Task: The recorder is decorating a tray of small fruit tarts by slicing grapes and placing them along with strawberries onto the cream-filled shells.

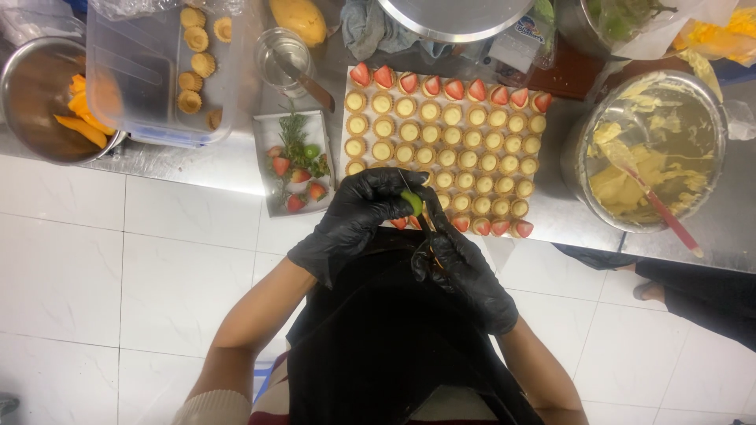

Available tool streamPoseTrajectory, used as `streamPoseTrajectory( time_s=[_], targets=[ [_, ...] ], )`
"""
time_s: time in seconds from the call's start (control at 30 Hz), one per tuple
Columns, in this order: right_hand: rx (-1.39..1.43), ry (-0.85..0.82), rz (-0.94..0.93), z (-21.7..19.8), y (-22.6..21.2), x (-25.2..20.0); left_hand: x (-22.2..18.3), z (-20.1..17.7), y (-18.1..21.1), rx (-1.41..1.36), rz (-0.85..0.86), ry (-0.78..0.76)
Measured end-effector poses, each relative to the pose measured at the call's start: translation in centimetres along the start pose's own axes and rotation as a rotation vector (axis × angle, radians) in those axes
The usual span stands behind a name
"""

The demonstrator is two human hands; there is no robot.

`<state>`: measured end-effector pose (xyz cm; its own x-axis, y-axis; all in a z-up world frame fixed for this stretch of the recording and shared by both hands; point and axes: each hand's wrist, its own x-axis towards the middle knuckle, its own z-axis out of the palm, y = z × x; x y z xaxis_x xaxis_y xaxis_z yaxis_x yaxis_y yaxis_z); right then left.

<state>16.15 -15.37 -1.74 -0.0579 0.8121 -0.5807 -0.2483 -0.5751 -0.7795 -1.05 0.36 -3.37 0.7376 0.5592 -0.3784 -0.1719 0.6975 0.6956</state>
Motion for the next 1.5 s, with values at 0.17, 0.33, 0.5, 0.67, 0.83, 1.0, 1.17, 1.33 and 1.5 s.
streamPoseTrajectory(
  time_s=[0.17,0.33,0.5,0.67,0.83,1.0,1.17,1.33,1.5],
  targets=[
    [0.125,0.001,-0.172,-1.5,5.0,1.5,0.2,0.3,-0.5,-0.058,-0.021,-0.086],
    [0.118,-0.038,-0.041,-3.1,2.3,-0.1,2.4,-1.2,-0.4,-0.085,0.072,-0.055],
    [-0.223,0.052,0.141,-7.5,4.3,-1.5,5.8,-5.5,-7.3,0.353,0.136,-0.032],
    [-0.386,0.394,0.215,-7.2,4.1,-1.0,8.6,-7.3,-14.8,0.781,0.262,-0.046],
    [-0.322,0.386,0.171,-7.0,5.4,-1.5,9.0,-5.5,-14.8,1.157,0.375,-0.005],
    [-0.188,0.38,0.138,-6.9,5.4,-1.8,8.8,-5.0,-14.7,1.453,0.366,0.063],
    [-0.211,0.419,0.185,-7.1,6.1,-1.8,8.6,-5.5,-14.5,1.633,0.413,0.055],
    [-0.155,0.388,0.147,-8.0,7.6,-2.0,8.6,-5.1,-13.8,1.672,0.534,0.057],
    [-0.172,0.383,0.112,-8.3,7.2,-2.3,9.6,-5.6,-13.9,1.719,0.575,-0.111]
  ],
)
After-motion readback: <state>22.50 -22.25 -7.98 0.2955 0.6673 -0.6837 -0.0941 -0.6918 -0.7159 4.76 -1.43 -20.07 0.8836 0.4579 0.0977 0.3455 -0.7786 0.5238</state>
